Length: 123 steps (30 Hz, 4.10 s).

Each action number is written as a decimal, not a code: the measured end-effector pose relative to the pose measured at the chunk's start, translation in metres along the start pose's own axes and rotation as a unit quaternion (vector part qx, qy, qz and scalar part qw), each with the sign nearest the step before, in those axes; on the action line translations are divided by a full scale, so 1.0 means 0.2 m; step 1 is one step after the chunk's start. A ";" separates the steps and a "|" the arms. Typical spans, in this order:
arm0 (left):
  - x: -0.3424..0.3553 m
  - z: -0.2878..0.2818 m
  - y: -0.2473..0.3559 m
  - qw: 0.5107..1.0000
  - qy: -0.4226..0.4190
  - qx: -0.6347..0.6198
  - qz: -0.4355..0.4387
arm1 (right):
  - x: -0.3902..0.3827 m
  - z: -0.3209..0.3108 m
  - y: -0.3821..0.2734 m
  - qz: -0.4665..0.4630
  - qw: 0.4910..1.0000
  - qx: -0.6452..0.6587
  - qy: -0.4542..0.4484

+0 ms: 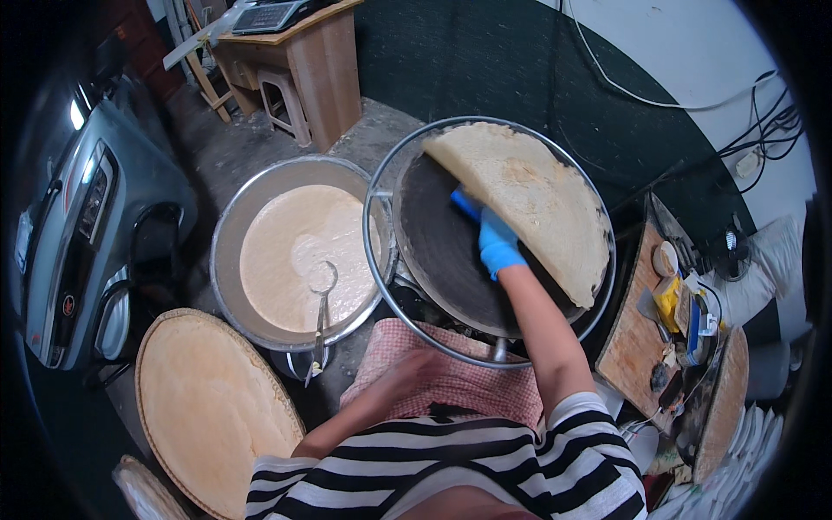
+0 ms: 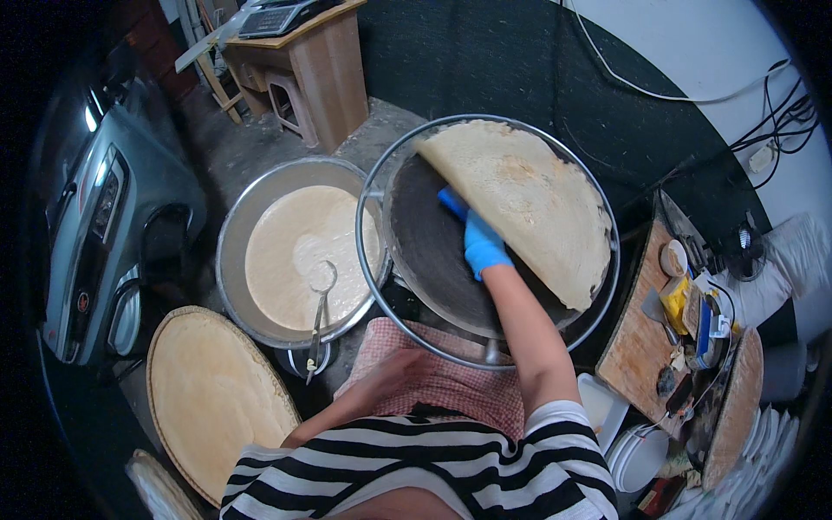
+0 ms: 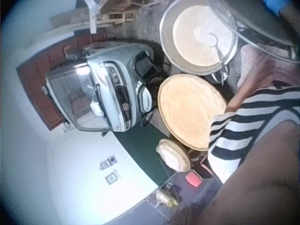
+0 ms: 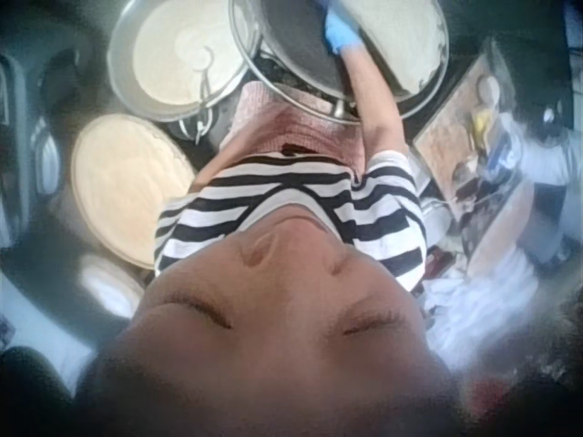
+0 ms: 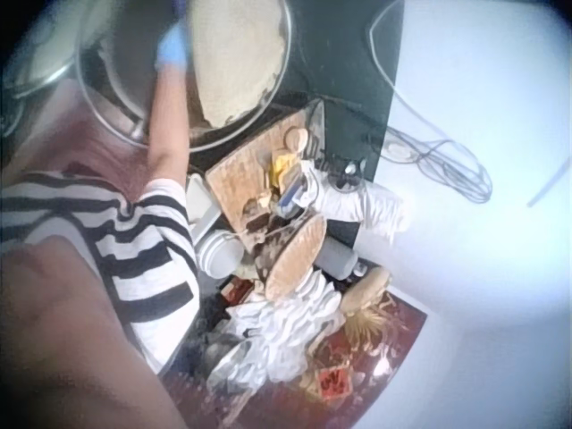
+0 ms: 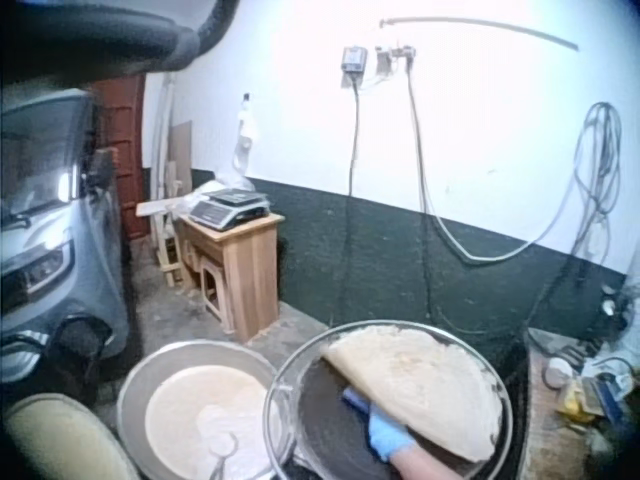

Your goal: The person ladles batter onto a hot griddle, spreads it into a thin circle, cooks it, then lifts and folds the crepe before placing it on a stack. The cycle repeats with additional batter scoops and spreading motions.

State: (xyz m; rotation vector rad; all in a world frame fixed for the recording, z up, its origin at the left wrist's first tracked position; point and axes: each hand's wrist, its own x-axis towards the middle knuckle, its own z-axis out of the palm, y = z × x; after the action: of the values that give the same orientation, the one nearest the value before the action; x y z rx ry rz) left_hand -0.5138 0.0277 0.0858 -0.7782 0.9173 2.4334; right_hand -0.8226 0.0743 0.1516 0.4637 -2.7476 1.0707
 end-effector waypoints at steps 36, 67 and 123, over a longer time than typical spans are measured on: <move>0.01 -0.13 -0.10 0.998 0.035 0.029 0.036 | -0.80 -0.42 0.10 -0.161 0.945 -0.241 -0.153; 0.05 -0.15 0.83 0.538 0.294 0.664 0.429 | -1.14 -0.54 0.02 -0.146 0.974 -0.144 -0.098; -2.13 -0.60 -0.34 0.618 0.519 -0.124 0.578 | -0.91 -1.29 0.68 0.005 0.997 -0.080 -0.006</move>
State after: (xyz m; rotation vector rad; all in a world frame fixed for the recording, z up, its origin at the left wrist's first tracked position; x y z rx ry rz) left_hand -0.1142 -0.0883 0.2486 -2.4959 1.9773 3.0108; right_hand -0.6884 0.3862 0.2093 0.4334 -2.8197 0.8424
